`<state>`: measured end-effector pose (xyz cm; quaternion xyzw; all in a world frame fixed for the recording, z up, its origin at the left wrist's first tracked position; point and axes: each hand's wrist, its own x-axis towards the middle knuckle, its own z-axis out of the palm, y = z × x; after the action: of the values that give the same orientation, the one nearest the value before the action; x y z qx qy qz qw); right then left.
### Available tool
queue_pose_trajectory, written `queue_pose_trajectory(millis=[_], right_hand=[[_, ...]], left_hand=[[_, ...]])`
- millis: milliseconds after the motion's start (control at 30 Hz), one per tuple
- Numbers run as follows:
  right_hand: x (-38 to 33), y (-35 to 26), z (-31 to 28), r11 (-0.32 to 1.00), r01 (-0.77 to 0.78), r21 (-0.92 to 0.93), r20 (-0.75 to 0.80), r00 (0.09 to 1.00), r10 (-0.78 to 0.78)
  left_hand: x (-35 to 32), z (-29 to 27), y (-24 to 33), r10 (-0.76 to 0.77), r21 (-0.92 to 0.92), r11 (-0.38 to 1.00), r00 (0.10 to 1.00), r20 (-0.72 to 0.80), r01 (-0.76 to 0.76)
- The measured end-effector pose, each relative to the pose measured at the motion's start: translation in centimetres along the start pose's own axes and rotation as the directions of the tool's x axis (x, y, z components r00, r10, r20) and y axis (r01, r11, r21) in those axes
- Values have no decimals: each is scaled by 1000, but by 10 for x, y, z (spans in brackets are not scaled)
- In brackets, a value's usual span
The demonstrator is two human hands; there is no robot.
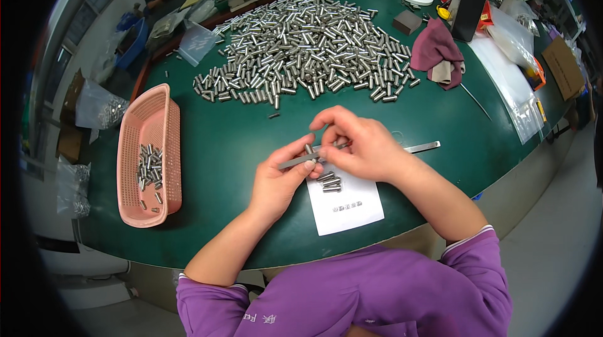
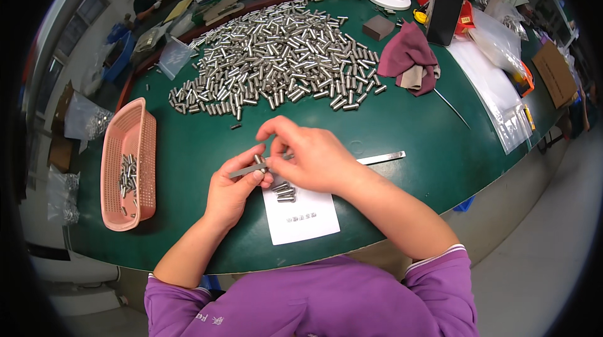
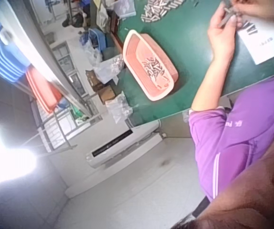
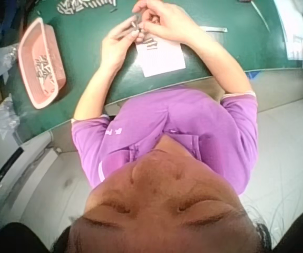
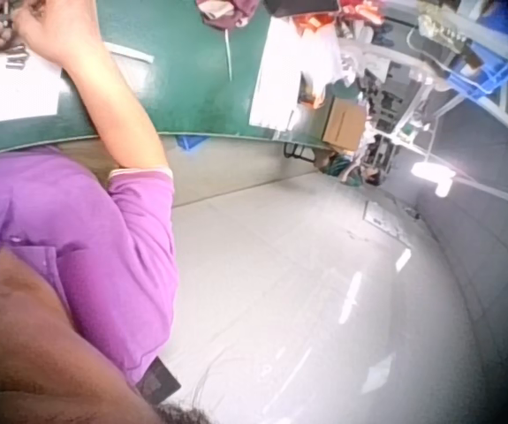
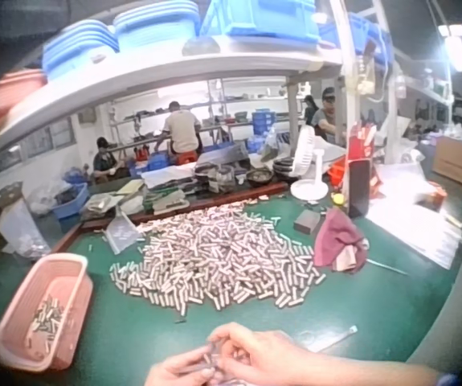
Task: The person picks up small cylindrical metal parts from a large pile on a green workbench. They use a metal ruler to measure the length of each part and then place the measured items onto a white sheet of paper. The person repeats this process for several parts, occasionally adjusting the ruler or the position of the parts.
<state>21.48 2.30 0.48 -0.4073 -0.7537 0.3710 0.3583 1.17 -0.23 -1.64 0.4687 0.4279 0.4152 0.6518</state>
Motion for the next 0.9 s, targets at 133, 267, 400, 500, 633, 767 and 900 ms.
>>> queue_pose_trajectory(millis=[133, 267, 400, 500, 633, 767, 900], right_hand=[[2, 3, -11, 1000, -2, 17, 9, 1000, 2], [0, 12, -37, 986, -123, 113, 5, 992, 123], [0, 8, -23, 989, -87, 118, 22, 996, 85], [2, 0, -2, 995, -1, 98, 26, 1000, -1], [2, 6, -21, 998, -47, 52, 10, 999, 47], [2, 10, -11, 988, 6, 154, 7, 1000, -8], [4, 10, -17, 993, -39, 112, 15, 999, 37]], left_hand=[[0, -4, -4, 45, -10, 999, 998, 46, -44], [1, -8, -3, 22, -95, 995, 999, 31, -19], [1, -3, 0, 15, -98, 995, 999, 31, -11], [2, -4, -2, 16, -46, 999, 999, 44, -14], [2, -10, -5, 49, -174, 984, 997, 63, -38], [4, -6, -2, 4, -126, 992, 998, 66, 4], [3, -7, -2, -5, -145, 989, 999, 45, 11]])
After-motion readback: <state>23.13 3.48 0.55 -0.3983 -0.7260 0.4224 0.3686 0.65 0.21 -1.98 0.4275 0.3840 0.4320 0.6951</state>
